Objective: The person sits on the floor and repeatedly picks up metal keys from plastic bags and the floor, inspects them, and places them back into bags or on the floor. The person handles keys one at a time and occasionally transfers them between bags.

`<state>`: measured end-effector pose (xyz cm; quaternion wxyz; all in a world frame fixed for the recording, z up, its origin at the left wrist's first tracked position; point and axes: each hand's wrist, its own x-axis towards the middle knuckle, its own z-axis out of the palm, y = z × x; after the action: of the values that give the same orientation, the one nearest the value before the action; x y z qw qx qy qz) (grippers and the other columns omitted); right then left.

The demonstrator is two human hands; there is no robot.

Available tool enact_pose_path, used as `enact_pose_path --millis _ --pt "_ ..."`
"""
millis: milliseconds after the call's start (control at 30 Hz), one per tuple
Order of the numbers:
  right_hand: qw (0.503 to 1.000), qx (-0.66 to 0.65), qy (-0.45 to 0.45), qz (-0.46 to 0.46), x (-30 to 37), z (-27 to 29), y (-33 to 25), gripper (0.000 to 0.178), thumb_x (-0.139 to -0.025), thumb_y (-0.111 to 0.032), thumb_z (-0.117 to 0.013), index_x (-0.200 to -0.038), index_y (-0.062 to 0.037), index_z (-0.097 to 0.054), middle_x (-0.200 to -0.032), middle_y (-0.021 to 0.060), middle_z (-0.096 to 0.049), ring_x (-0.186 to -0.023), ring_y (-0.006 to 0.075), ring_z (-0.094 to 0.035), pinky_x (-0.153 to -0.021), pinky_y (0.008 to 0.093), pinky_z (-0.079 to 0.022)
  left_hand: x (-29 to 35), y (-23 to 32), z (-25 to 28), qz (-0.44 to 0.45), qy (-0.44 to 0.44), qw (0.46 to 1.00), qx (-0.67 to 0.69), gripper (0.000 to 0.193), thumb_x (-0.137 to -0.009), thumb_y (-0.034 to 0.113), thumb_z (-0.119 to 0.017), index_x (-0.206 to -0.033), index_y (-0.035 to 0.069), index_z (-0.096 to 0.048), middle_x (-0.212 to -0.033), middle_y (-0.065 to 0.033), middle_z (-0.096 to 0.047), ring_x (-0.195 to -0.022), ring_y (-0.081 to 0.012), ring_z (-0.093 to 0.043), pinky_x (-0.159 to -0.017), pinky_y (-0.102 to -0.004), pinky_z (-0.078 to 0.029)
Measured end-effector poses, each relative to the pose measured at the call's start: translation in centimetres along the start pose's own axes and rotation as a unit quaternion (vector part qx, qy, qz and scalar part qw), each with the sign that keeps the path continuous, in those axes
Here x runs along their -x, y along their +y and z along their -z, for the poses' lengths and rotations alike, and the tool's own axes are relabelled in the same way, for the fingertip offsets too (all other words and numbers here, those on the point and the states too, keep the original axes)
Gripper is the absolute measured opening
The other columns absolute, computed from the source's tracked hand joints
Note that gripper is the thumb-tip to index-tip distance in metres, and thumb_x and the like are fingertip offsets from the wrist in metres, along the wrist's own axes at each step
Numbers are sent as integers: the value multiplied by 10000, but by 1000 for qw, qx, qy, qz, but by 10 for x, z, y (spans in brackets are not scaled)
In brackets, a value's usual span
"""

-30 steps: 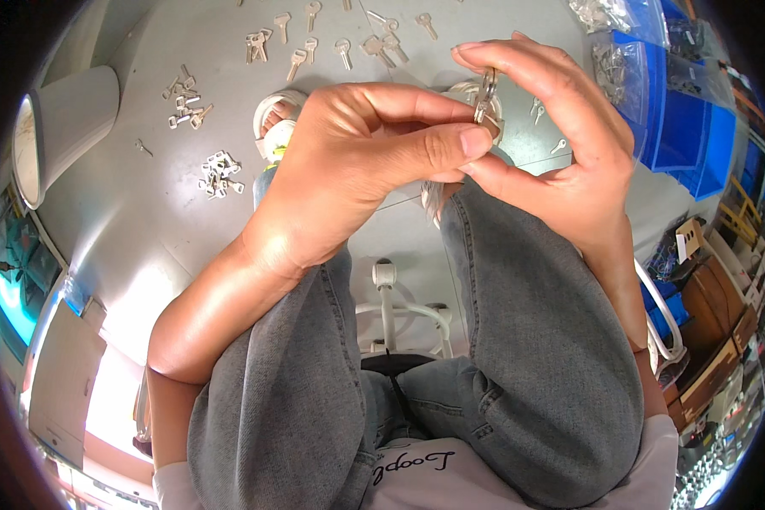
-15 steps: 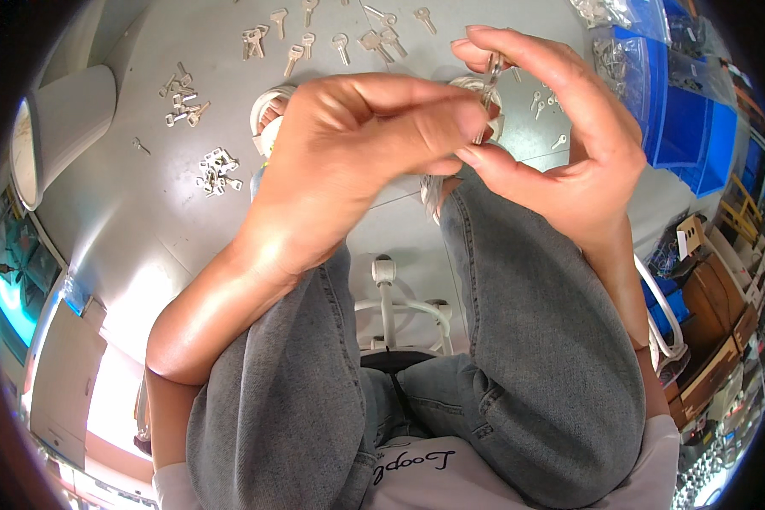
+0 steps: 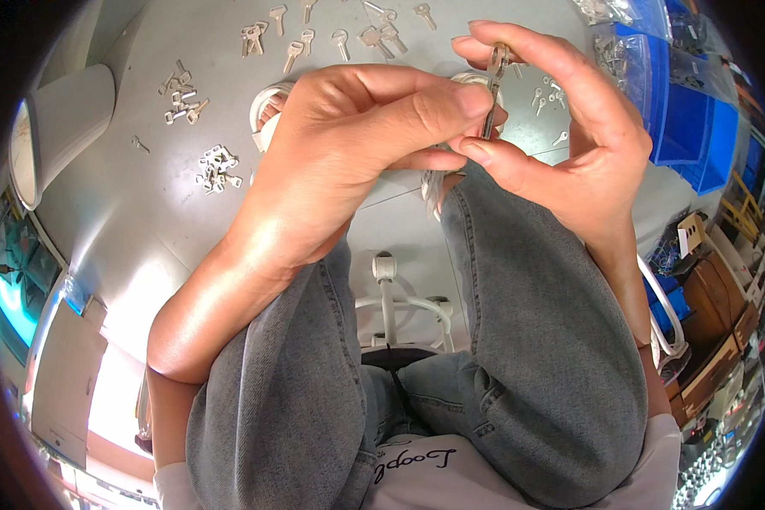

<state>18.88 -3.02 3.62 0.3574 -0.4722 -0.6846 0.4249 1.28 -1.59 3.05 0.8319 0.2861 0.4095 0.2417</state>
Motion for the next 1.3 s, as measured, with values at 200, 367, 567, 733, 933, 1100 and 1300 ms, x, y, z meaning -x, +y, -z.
enact_pose_path --millis 200,367,567,733,933,1100,1300 --pt "994 79 -34 72 -3 3 3 558 -608 75 -694 -1133 60 -507 -1045 161 -590 -962 227 -583 -836 294 -460 -1 -1 2 -5 -6 1000 -15 221 -797 189 -616 -892 -9 -638 -888 -139 -640 -815 -199 -624 -773 -354 -506" --pt "963 -253 -6 -92 9 4 14 654 -677 -176 -726 -1234 -11 -425 -1214 169 -473 -1135 273 -449 -943 381 -375 -2 1 -3 3 0 1000 21 372 -837 332 -532 -859 -27 -625 -838 -134 -625 -795 -191 -604 -761 -359 -501" --pt "569 -814 22 -113 13 -8 34 475 -783 -477 -573 -1136 -160 -571 -1367 56 -326 -1252 225 -309 -1019 469 -260 -2 0 -10 47 7 998 40 420 -844 355 -473 -841 -44 -605 -781 -121 -589 -753 -182 -569 -719 -349 -497" --pt "710 -698 4 -91 4 6 11 583 -757 -496 -580 -1243 -195 -465 -1432 76 -162 -1307 254 -176 -1035 487 -200 1 -2 -9 73 9 997 36 393 -829 314 -497 -867 -60 -610 -751 -127 -598 -726 -196 -584 -692 -345 -502" --pt "841 -525 17 -134 5 5 14 772 -594 -319 -765 -1254 -106 -425 -1358 142 -319 -1265 270 -288 -1023 423 -244 -2 1 -10 5 -88 995 54 353 -856 253 -515 -954 -76 -595 -794 -156 -622 -773 -225 -616 -731 -351 -509" --pt "840 -534 5 -91 7 -4 21 776 -583 -139 -752 -1270 -39 -405 -1312 166 -393 -1226 233 -373 -1009 346 -303 -3 4 -22 -47 -145 974 166 295 -859 155 -539 -1047 -71 -560 -925 -184 -616 -847 -234 -617 -805 -361 -499" --pt "827 -557 -23 -66 4 -10 22 711 -609 -5 -670 -1268 -47 -407 -1315 183 -379 -1214 257 -385 -1011 379 -317 -2 2 -21 -62 -122 979 153 227 -828 88 -580 -1010 -46 -597 -940 -149 -625 -845 -176 -603 -787 -288 -476"
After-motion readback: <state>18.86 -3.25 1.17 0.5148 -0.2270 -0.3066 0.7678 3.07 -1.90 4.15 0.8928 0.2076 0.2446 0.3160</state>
